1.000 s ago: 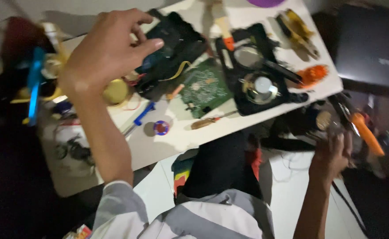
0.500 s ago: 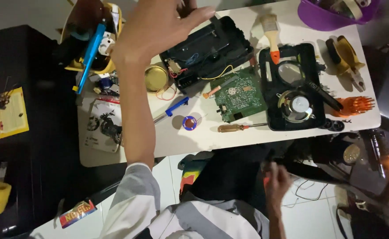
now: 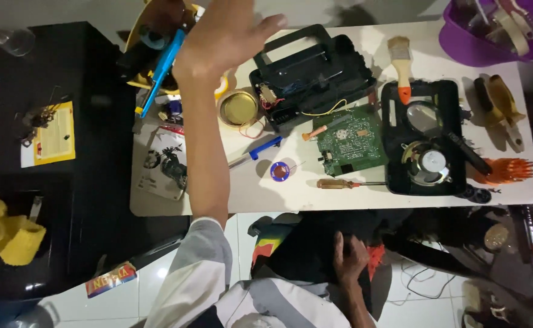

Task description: The person is performing electronics repair, specifically desoldering components and then using epoxy adhesive to secure a part onto a circuit board.

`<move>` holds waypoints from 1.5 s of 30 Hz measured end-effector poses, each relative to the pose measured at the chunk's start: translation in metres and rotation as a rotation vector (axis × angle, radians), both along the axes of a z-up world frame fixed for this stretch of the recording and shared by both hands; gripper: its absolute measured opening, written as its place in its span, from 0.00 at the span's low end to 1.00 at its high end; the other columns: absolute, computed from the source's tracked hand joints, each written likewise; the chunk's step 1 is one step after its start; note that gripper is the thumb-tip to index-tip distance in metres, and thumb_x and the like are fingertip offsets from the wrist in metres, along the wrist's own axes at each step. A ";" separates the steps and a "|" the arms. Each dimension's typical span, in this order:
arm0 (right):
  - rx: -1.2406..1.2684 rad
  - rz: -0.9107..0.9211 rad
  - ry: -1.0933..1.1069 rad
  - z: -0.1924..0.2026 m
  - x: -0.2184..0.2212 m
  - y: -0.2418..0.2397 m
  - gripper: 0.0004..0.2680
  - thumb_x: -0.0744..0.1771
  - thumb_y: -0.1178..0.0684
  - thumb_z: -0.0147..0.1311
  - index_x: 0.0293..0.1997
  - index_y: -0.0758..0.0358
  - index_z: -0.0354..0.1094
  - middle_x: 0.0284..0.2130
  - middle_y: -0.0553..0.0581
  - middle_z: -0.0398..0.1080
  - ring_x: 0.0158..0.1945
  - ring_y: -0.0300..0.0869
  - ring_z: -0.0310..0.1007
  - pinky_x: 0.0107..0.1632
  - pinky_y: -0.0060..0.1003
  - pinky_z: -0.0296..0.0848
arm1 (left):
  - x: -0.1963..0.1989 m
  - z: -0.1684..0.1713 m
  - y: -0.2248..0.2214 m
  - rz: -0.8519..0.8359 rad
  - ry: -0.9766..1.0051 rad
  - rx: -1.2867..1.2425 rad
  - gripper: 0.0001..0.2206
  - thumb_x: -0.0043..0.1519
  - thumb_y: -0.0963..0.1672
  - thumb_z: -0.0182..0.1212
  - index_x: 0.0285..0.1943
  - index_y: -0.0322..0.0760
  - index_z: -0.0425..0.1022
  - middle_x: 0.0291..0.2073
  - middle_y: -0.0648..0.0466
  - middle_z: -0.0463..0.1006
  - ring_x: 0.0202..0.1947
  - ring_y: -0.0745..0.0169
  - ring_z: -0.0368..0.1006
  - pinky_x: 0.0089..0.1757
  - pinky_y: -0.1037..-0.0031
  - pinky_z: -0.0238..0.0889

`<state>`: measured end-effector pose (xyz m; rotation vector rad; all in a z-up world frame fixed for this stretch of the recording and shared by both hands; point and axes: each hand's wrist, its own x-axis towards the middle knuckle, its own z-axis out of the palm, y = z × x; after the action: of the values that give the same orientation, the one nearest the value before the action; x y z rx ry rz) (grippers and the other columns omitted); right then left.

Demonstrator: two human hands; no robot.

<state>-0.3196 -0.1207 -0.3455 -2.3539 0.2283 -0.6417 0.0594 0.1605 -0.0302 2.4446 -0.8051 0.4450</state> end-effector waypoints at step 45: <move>0.059 0.024 -0.075 0.027 0.009 -0.007 0.14 0.63 0.59 0.61 0.19 0.61 0.55 0.16 0.53 0.55 0.19 0.45 0.51 0.26 0.38 0.57 | -0.042 -0.033 -0.171 -0.188 0.402 0.529 0.35 0.65 0.52 0.56 0.68 0.13 0.57 0.74 0.25 0.23 0.75 0.22 0.25 0.60 0.20 0.21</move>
<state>-0.3107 -0.1275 -0.3186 -2.2683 0.1819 -0.7013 0.0177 -0.0102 -0.0630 2.7508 -1.0556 -0.3713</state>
